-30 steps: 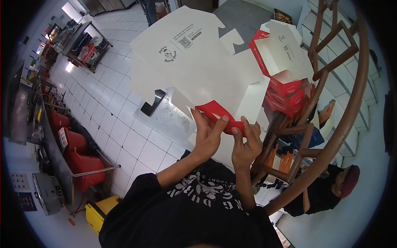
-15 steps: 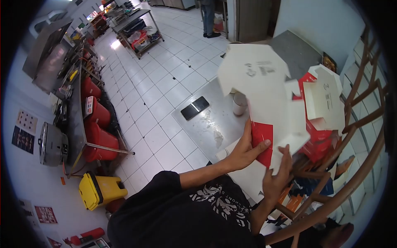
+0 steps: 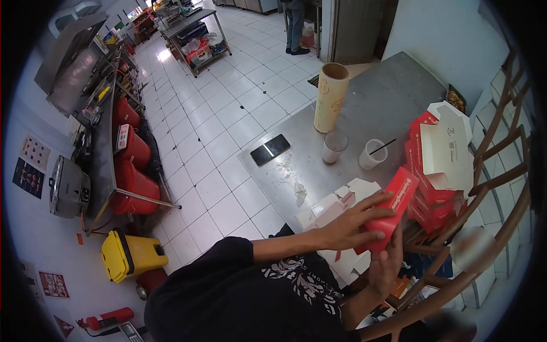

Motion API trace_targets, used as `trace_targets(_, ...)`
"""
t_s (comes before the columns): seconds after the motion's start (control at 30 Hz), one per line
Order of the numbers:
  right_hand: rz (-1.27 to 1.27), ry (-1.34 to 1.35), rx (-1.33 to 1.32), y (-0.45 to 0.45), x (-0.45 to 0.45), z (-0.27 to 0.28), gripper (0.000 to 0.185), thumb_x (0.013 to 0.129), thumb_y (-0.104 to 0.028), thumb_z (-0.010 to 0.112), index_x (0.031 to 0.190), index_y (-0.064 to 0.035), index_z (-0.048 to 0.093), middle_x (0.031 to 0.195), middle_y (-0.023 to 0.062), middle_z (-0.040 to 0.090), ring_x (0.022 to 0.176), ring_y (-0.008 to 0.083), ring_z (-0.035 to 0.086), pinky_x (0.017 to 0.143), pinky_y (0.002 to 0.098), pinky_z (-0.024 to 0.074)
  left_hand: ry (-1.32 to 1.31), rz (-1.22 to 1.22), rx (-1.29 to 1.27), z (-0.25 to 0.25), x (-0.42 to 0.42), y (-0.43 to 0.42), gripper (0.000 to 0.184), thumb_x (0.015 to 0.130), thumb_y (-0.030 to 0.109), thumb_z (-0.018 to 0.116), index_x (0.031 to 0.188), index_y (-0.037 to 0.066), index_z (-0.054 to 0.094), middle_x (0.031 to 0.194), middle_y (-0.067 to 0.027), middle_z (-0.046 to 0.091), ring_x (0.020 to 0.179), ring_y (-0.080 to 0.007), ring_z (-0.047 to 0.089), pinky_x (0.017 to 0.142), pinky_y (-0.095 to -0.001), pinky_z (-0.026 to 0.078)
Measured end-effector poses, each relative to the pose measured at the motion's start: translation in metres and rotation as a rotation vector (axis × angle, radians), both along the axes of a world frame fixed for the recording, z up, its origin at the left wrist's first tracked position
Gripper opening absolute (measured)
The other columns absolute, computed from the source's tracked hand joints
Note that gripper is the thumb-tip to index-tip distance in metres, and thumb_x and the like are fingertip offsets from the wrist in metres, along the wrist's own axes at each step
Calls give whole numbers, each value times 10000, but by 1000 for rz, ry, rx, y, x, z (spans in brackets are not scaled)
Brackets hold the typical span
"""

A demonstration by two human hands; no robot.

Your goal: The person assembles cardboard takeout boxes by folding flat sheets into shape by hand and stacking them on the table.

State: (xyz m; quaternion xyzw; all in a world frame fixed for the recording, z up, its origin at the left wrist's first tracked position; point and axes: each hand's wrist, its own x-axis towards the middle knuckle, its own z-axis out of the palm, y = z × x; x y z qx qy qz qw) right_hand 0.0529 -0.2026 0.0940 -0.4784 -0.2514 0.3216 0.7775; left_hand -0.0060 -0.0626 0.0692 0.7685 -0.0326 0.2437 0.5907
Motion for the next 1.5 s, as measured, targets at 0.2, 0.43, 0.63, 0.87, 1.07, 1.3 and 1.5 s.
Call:
trace_targets(0.2,-122,-89,-57,7,-5,-14,508,865,-148,598,1286,44,387,1257,164,478,1131,198,496,950,307,403,-173,48,-151,-18,4,11,386,839,157,639,1210,92,552,1340,-140,467,1322,-346,333,1068,-449,281)
trace_targets(0.43,-374,-131,-181,19,-9,1,254,923,-97,537,1136,37,501,987,112,616,881,126,586,799,235,451,-59,119,-136,-2,-1,-1,693,804,53,626,1400,31,275,1428,-217,300,1346,-327,278,1079,-405,266)
trace_targets(0.63,-298,-46,-72,20,-6,2,282,940,-77,489,1190,-18,372,959,129,609,844,115,582,755,226,456,-67,126,156,-7,8,-5,737,812,28,553,1435,43,160,1459,-240,189,1351,-374,226,1091,-428,223)
trace_targets(0.87,-265,-53,-32,18,-2,0,222,949,-95,481,1121,-30,355,996,122,561,857,107,556,743,219,450,23,66,119,-9,11,-5,812,768,7,567,1427,34,94,1435,-276,192,1326,-421,243,1081,-445,239)
trace_targets(1.07,-171,16,-41,18,1,-10,197,952,-104,480,1091,-28,362,1062,143,538,916,117,538,768,228,447,63,38,112,-13,8,0,844,742,-19,569,1425,18,76,1437,-276,181,1329,-424,231,1084,-452,235)
trace_targets(1.3,-400,-309,-140,12,13,-1,132,883,-87,604,945,4,532,965,80,591,888,135,565,806,259,450,10,132,248,-12,7,-2,795,754,-5,497,1425,-25,72,1430,-227,218,1300,-319,286,1076,-411,247)
trace_targets(1.5,-530,-544,-309,8,17,8,108,817,-63,671,862,8,603,821,76,625,786,144,599,736,257,457,31,121,252,-11,6,-3,760,779,11,464,1428,-30,70,1450,-267,168,1334,-411,216,1097,-453,210)
